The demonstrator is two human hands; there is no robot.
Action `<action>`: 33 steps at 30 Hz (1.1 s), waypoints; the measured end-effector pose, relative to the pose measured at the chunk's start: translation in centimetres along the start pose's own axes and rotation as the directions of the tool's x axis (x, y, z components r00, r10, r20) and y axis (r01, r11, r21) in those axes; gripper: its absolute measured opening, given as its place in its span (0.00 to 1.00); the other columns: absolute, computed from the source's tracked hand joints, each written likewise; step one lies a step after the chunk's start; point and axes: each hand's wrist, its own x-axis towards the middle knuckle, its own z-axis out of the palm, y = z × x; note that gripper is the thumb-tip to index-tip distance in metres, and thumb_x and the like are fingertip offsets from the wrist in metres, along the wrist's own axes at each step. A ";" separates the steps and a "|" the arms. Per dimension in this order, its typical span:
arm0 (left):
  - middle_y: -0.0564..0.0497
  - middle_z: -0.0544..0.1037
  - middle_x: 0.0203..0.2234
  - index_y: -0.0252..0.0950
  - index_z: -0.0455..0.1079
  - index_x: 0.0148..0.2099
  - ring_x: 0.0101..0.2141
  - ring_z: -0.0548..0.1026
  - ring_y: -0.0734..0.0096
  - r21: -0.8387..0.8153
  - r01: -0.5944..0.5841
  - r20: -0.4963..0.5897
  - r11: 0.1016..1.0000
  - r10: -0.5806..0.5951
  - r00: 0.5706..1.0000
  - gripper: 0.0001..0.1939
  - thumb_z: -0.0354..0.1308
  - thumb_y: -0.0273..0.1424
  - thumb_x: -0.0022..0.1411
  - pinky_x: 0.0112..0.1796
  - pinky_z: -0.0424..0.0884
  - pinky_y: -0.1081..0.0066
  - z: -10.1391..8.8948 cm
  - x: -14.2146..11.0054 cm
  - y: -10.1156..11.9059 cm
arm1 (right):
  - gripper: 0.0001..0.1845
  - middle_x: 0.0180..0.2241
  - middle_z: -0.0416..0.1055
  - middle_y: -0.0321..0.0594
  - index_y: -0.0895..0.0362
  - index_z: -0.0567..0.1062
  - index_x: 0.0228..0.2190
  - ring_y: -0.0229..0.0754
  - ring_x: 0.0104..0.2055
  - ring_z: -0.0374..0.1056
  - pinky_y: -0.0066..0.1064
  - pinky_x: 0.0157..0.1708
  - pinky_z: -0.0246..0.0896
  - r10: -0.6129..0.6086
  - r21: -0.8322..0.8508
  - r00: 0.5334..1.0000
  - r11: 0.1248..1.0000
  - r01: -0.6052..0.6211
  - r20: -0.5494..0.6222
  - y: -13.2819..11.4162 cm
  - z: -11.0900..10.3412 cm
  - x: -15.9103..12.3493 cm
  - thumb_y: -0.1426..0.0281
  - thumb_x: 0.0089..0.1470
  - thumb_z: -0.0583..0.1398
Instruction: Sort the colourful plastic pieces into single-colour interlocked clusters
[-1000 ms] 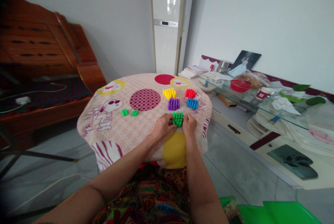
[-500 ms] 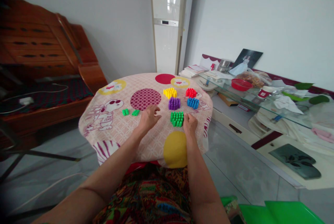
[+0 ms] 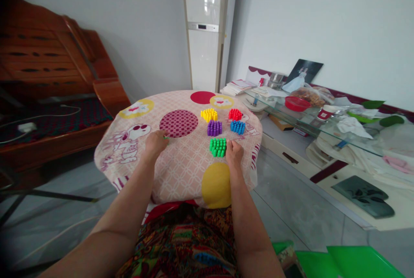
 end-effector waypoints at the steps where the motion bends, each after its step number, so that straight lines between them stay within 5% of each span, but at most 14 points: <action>1: 0.38 0.80 0.38 0.31 0.76 0.40 0.45 0.77 0.49 -0.008 0.009 0.008 1.000 -0.009 1.000 0.10 0.58 0.20 0.56 0.45 0.72 0.57 -0.1 0.1 -0.3 | 0.21 0.15 0.51 0.29 0.53 0.57 0.16 0.36 0.23 0.49 0.32 0.27 0.39 0.000 -0.002 1.000 1.000 0.000 0.000 0.0 0.0 0.0 0.62 0.57 0.53; 7: 0.42 0.80 0.33 0.31 0.76 0.34 0.38 0.78 0.55 -0.098 -0.023 -0.007 0.995 0.022 1.000 0.04 0.61 0.25 0.56 0.40 0.71 0.63 -0.8 -0.2 0.6 | 0.21 0.16 0.49 0.29 0.53 0.56 0.15 0.35 0.23 0.49 0.32 0.27 0.38 -0.006 0.002 1.000 1.000 0.006 -0.002 0.1 0.1 0.0 0.61 0.57 0.52; 13: 0.49 0.82 0.32 0.35 0.79 0.40 0.33 0.77 0.68 -0.363 -0.345 -0.093 0.866 0.335 0.938 0.10 0.59 0.25 0.57 0.39 0.71 0.70 0.4 -0.8 7.8 | 0.21 0.16 0.52 0.29 0.54 0.60 0.16 0.35 0.23 0.50 0.31 0.26 0.39 -0.011 0.011 1.000 1.000 0.011 -0.009 0.3 0.2 -0.2 0.60 0.57 0.53; 20: 0.47 0.82 0.40 0.37 0.80 0.43 0.42 0.77 0.64 -0.310 -0.545 -0.093 0.779 0.546 0.832 0.11 0.59 0.25 0.59 0.47 0.71 0.67 2.8 -0.6 14.6 | 0.21 0.15 0.53 0.30 0.54 0.59 0.16 0.36 0.23 0.50 0.32 0.26 0.39 -0.036 -0.008 0.999 0.999 0.036 -0.021 0.4 0.1 -0.1 0.60 0.56 0.53; 26: 0.47 0.81 0.42 0.38 0.80 0.44 0.43 0.77 0.62 -0.271 -0.566 0.028 0.779 0.594 0.804 0.13 0.57 0.25 0.60 0.48 0.72 0.65 4.3 -0.3 15.7 | 0.21 0.15 0.55 0.31 0.53 0.57 0.15 0.35 0.22 0.49 0.32 0.25 0.39 -0.038 -0.024 0.999 0.999 0.038 -0.026 0.3 0.1 -0.1 0.61 0.57 0.52; 33: 0.45 0.82 0.42 0.35 0.80 0.45 0.45 0.77 0.61 -0.307 -0.598 0.012 0.740 0.631 0.776 0.14 0.56 0.24 0.60 0.50 0.71 0.64 5.1 0.4 15.9 | 0.20 0.16 0.55 0.31 0.53 0.59 0.16 0.35 0.22 0.50 0.32 0.26 0.39 -0.048 -0.017 0.999 0.999 0.048 -0.017 0.2 0.0 -0.1 0.61 0.57 0.51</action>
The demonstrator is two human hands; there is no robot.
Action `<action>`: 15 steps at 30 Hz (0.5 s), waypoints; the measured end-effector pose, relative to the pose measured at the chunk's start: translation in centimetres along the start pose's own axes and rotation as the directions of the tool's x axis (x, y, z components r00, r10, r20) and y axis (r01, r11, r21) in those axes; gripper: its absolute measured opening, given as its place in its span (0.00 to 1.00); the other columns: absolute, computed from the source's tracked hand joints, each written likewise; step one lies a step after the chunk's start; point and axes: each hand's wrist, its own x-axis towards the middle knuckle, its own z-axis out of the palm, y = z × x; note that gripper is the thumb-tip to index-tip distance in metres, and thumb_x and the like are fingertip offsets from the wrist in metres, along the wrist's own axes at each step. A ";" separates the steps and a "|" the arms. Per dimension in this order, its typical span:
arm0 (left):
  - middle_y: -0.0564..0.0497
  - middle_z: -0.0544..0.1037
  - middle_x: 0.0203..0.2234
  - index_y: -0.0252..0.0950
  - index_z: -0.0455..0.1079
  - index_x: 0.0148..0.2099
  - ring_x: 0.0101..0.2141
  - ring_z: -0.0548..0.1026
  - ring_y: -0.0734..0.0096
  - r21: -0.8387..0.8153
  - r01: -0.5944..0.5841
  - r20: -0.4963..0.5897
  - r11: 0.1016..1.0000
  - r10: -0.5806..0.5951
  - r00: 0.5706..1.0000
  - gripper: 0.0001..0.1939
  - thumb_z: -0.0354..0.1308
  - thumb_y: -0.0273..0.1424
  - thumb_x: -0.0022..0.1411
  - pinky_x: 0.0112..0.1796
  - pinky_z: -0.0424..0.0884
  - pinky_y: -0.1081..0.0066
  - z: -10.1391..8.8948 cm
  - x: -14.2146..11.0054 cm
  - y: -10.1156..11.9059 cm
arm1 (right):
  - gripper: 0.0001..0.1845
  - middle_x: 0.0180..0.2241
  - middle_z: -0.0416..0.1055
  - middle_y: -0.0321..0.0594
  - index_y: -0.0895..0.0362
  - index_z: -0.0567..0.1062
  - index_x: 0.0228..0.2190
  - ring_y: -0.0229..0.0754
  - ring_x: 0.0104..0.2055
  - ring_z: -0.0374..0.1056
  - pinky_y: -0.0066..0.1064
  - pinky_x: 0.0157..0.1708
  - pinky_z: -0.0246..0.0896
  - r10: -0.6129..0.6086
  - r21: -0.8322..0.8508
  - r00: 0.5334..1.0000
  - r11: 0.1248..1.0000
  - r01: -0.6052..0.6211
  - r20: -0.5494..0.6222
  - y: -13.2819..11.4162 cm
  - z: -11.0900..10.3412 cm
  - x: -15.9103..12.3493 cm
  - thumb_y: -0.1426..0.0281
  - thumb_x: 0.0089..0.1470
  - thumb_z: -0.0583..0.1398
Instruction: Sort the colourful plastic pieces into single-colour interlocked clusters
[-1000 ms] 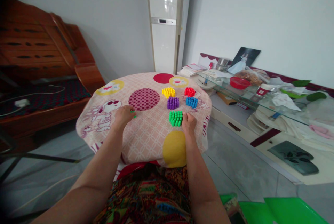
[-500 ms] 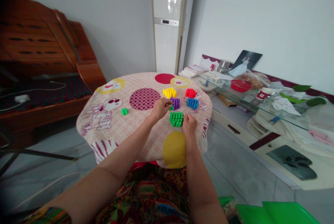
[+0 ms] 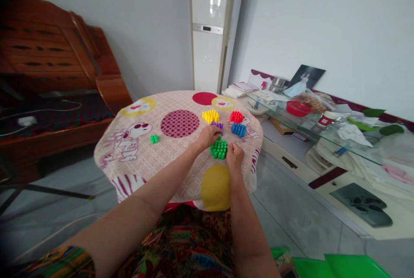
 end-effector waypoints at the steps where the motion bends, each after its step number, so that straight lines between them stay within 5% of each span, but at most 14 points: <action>1: 0.45 0.82 0.42 0.35 0.80 0.45 0.45 0.77 0.61 -0.002 -0.003 -0.012 1.000 0.003 1.000 0.14 0.56 0.24 0.60 0.50 0.71 0.64 0.1 0.1 0.0 | 0.20 0.16 0.55 0.31 0.54 0.59 0.16 0.36 0.22 0.50 0.32 0.26 0.39 -0.004 0.003 1.000 1.000 0.004 0.000 0.1 0.0 0.0 0.60 0.57 0.51; 9: 0.47 0.83 0.37 0.37 0.80 0.43 0.40 0.79 0.64 -0.051 -0.021 0.097 0.998 0.026 0.995 0.14 0.55 0.25 0.60 0.46 0.73 0.67 0.4 -0.6 -0.2 | 0.21 0.16 0.56 0.31 0.54 0.60 0.17 0.36 0.23 0.51 0.32 0.25 0.39 -0.014 0.013 1.000 1.000 0.013 0.012 0.3 0.0 -0.1 0.60 0.58 0.51; 15: 0.48 0.83 0.39 0.38 0.80 0.44 0.40 0.79 0.65 -0.146 0.049 -0.073 0.988 -0.060 0.995 0.14 0.53 0.24 0.62 0.46 0.72 0.68 -1.7 -2.3 -1.4 | 0.22 0.16 0.53 0.30 0.54 0.59 0.16 0.35 0.22 0.50 0.32 0.25 0.38 0.018 0.021 1.000 1.000 -0.018 0.002 0.3 0.1 -0.1 0.59 0.58 0.51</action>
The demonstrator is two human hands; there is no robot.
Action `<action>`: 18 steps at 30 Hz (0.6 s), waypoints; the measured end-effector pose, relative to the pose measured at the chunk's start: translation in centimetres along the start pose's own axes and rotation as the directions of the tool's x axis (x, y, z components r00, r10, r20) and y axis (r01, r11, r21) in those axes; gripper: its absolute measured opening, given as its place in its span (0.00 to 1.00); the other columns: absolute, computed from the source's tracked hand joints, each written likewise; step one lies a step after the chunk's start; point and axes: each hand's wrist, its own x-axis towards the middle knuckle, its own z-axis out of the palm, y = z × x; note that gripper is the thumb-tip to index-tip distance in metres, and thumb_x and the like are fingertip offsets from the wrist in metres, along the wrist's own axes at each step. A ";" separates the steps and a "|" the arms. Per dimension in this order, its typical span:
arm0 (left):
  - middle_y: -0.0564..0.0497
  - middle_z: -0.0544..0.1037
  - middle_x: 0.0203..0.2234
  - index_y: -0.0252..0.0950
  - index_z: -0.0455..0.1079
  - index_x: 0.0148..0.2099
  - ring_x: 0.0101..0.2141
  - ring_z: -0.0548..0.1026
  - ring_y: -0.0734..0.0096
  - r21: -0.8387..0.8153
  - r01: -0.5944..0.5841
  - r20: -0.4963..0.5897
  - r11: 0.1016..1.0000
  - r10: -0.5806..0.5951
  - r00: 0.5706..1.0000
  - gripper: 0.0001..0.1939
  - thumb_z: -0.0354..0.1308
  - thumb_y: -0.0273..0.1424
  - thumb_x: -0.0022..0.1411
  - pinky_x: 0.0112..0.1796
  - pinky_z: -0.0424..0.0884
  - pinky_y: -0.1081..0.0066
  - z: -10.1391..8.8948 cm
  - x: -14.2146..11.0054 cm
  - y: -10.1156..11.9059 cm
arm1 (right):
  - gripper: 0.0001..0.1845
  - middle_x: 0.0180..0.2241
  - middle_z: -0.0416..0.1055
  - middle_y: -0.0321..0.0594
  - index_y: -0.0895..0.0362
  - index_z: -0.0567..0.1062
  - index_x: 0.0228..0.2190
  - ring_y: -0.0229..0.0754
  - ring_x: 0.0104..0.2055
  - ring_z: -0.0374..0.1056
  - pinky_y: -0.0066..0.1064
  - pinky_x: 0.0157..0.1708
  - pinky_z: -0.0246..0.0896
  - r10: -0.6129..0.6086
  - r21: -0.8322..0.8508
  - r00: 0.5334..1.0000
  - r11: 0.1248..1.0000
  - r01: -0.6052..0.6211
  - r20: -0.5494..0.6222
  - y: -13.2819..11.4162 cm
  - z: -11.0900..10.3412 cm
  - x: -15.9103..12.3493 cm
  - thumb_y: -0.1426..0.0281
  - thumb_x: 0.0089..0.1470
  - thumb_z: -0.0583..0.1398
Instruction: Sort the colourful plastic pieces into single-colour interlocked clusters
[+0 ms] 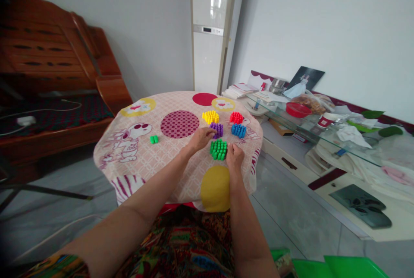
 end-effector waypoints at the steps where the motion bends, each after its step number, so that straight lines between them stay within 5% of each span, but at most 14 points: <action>1: 0.48 0.83 0.39 0.37 0.80 0.44 0.40 0.79 0.66 -0.003 0.025 -0.036 1.000 -0.026 0.999 0.14 0.54 0.25 0.62 0.46 0.72 0.69 -0.7 -0.3 -0.4 | 0.22 0.16 0.53 0.30 0.54 0.59 0.15 0.35 0.22 0.50 0.32 0.25 0.39 0.001 0.002 1.000 1.000 -0.001 -0.002 0.0 0.0 0.0 0.59 0.57 0.52; 5: 0.46 0.83 0.40 0.34 0.78 0.47 0.39 0.79 0.66 0.074 0.227 -0.170 0.971 -0.212 0.962 0.13 0.56 0.27 0.62 0.44 0.72 0.71 -4.5 -2.3 -2.8 | 0.22 0.16 0.54 0.30 0.54 0.61 0.16 0.36 0.22 0.51 0.32 0.26 0.39 0.010 -0.001 1.000 1.000 -0.010 0.006 0.0 0.0 0.0 0.58 0.57 0.52; 11: 0.37 0.77 0.49 0.29 0.73 0.53 0.50 0.74 0.52 0.223 0.590 -0.388 0.776 -0.485 0.784 0.16 0.54 0.28 0.66 0.50 0.69 0.56 -10.6 -6.5 -7.3 | 0.22 0.16 0.54 0.30 0.54 0.60 0.17 0.35 0.23 0.51 0.31 0.26 0.39 -0.015 0.006 1.000 1.000 0.015 0.016 0.1 -0.1 0.1 0.58 0.57 0.51; 15: 0.36 0.78 0.42 0.31 0.75 0.42 0.48 0.75 0.47 0.259 0.732 -0.318 0.630 -0.660 0.680 0.09 0.61 0.31 0.60 0.47 0.70 0.53 -12.2 -8.2 -9.7 | 0.21 0.16 0.53 0.30 0.54 0.59 0.16 0.35 0.23 0.51 0.31 0.26 0.39 -0.002 -0.003 1.000 1.000 0.002 0.014 -0.1 -0.1 0.1 0.59 0.57 0.51; 18: 0.37 0.79 0.40 0.31 0.76 0.38 0.46 0.75 0.49 0.300 0.729 -0.233 0.615 -0.694 0.681 0.07 0.63 0.27 0.57 0.46 0.70 0.56 -11.7 -8.3 -10.1 | 0.21 0.16 0.53 0.30 0.54 0.59 0.16 0.35 0.23 0.51 0.31 0.26 0.40 -0.010 -0.009 1.000 1.000 0.010 0.014 -0.2 -0.1 0.0 0.59 0.58 0.51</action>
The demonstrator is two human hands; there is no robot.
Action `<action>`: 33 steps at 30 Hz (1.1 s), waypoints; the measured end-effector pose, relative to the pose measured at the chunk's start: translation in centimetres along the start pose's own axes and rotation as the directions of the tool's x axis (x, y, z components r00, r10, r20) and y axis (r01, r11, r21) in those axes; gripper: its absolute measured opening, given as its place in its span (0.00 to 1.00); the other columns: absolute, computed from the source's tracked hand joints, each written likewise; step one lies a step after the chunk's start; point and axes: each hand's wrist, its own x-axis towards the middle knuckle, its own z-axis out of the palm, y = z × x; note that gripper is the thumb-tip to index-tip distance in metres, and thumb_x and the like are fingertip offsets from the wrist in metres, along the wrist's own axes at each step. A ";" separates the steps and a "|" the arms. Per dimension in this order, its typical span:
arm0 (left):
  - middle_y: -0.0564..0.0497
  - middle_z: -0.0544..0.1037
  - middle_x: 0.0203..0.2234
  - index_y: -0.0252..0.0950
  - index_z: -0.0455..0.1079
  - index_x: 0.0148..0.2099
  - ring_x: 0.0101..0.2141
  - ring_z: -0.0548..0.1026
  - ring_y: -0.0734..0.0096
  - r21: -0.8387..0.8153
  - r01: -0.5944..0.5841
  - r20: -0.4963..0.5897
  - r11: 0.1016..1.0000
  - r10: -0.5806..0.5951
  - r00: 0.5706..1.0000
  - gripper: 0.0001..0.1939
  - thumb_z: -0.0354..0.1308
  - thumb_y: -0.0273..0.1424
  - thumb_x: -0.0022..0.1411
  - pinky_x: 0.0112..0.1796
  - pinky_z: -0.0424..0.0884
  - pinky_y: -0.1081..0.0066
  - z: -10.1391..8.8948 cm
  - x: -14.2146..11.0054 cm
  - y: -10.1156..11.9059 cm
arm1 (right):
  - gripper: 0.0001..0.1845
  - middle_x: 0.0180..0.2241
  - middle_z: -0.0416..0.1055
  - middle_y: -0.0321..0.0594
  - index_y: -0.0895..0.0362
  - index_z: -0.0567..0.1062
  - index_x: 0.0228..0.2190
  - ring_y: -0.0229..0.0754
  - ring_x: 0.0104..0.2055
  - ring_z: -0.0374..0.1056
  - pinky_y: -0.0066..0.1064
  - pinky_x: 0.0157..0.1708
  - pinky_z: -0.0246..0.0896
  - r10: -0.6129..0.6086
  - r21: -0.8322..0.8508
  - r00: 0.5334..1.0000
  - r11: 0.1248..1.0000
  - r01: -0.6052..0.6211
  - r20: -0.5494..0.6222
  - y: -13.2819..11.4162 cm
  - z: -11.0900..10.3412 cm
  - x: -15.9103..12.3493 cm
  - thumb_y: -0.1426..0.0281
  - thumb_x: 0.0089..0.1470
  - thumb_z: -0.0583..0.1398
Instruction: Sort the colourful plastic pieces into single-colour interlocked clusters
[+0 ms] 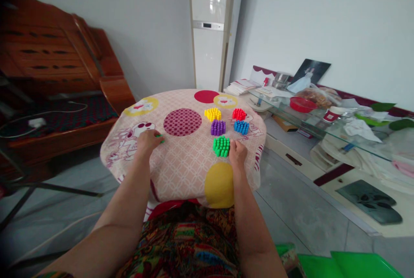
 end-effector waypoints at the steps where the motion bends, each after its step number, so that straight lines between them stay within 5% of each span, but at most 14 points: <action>1: 0.37 0.79 0.39 0.30 0.76 0.39 0.46 0.75 0.50 -0.004 -0.027 -0.001 1.000 0.027 1.000 0.07 0.62 0.27 0.57 0.46 0.70 0.57 0.3 -0.1 0.3 | 0.22 0.16 0.53 0.30 0.54 0.59 0.16 0.35 0.22 0.51 0.31 0.26 0.40 -0.001 -0.001 1.000 1.000 0.001 0.002 0.0 0.0 0.0 0.59 0.58 0.51; 9: 0.43 0.80 0.43 0.36 0.77 0.46 0.46 0.77 0.59 -0.082 -0.291 -0.040 0.953 0.288 0.957 0.17 0.54 0.21 0.57 0.46 0.71 0.65 3.4 -2.8 5.0 | 0.21 0.16 0.55 0.30 0.54 0.61 0.17 0.35 0.23 0.52 0.31 0.26 0.41 -0.010 0.005 1.000 1.000 0.010 0.011 0.3 -0.1 0.1 0.59 0.58 0.51; 14: 0.46 0.82 0.33 0.33 0.78 0.40 0.35 0.78 0.65 -0.313 -0.415 0.056 0.854 0.453 0.890 0.11 0.60 0.24 0.53 0.39 0.72 0.69 5.1 -5.2 8.1 | 0.22 0.17 0.60 0.32 0.55 0.65 0.17 0.36 0.23 0.55 0.30 0.25 0.45 0.046 0.076 0.999 0.996 -0.044 -0.023 1.0 0.3 0.2 0.56 0.57 0.51; 18: 0.49 0.81 0.31 0.33 0.77 0.40 0.31 0.78 0.68 -0.548 -0.399 0.085 0.736 0.523 0.848 0.12 0.59 0.22 0.52 0.33 0.74 0.71 5.3 -6.5 10.0 | 0.22 0.20 0.69 0.37 0.57 0.70 0.20 0.39 0.25 0.61 0.30 0.27 0.52 0.084 0.123 0.995 0.990 -0.076 -0.062 0.9 0.2 -0.1 0.56 0.58 0.51; 23: 0.49 0.80 0.37 0.33 0.74 0.46 0.34 0.79 0.69 -0.788 -0.397 -0.038 0.470 0.607 0.794 0.20 0.61 0.19 0.48 0.34 0.75 0.73 5.0 -8.1 11.8 | 0.25 0.21 0.72 0.39 0.58 0.72 0.21 0.39 0.24 0.64 0.30 0.28 0.57 0.026 0.131 0.979 0.991 0.001 -0.201 -2.4 -1.3 -1.3 0.55 0.60 0.52; 28: 0.51 0.78 0.34 0.34 0.72 0.44 0.30 0.78 0.74 -0.930 -0.276 -0.084 0.244 0.588 0.804 0.18 0.65 0.23 0.49 0.32 0.75 0.74 5.1 -9.6 13.0 | 0.22 0.30 0.78 0.41 0.59 0.80 0.36 0.41 0.30 0.71 0.29 0.30 0.66 -0.084 0.296 0.996 0.952 0.081 -0.004 -6.5 -2.7 -2.1 0.55 0.59 0.55; 33: 0.54 0.75 0.28 0.34 0.68 0.40 0.26 0.76 0.74 -0.981 -0.148 -0.064 0.124 0.513 0.856 0.14 0.65 0.34 0.54 0.30 0.77 0.72 6.0 -11.0 14.3 | 0.21 0.38 0.80 0.44 0.57 0.80 0.46 0.45 0.36 0.75 0.33 0.35 0.72 -0.147 0.355 0.982 0.930 0.096 0.118 -7.3 -2.3 -2.7 0.58 0.58 0.58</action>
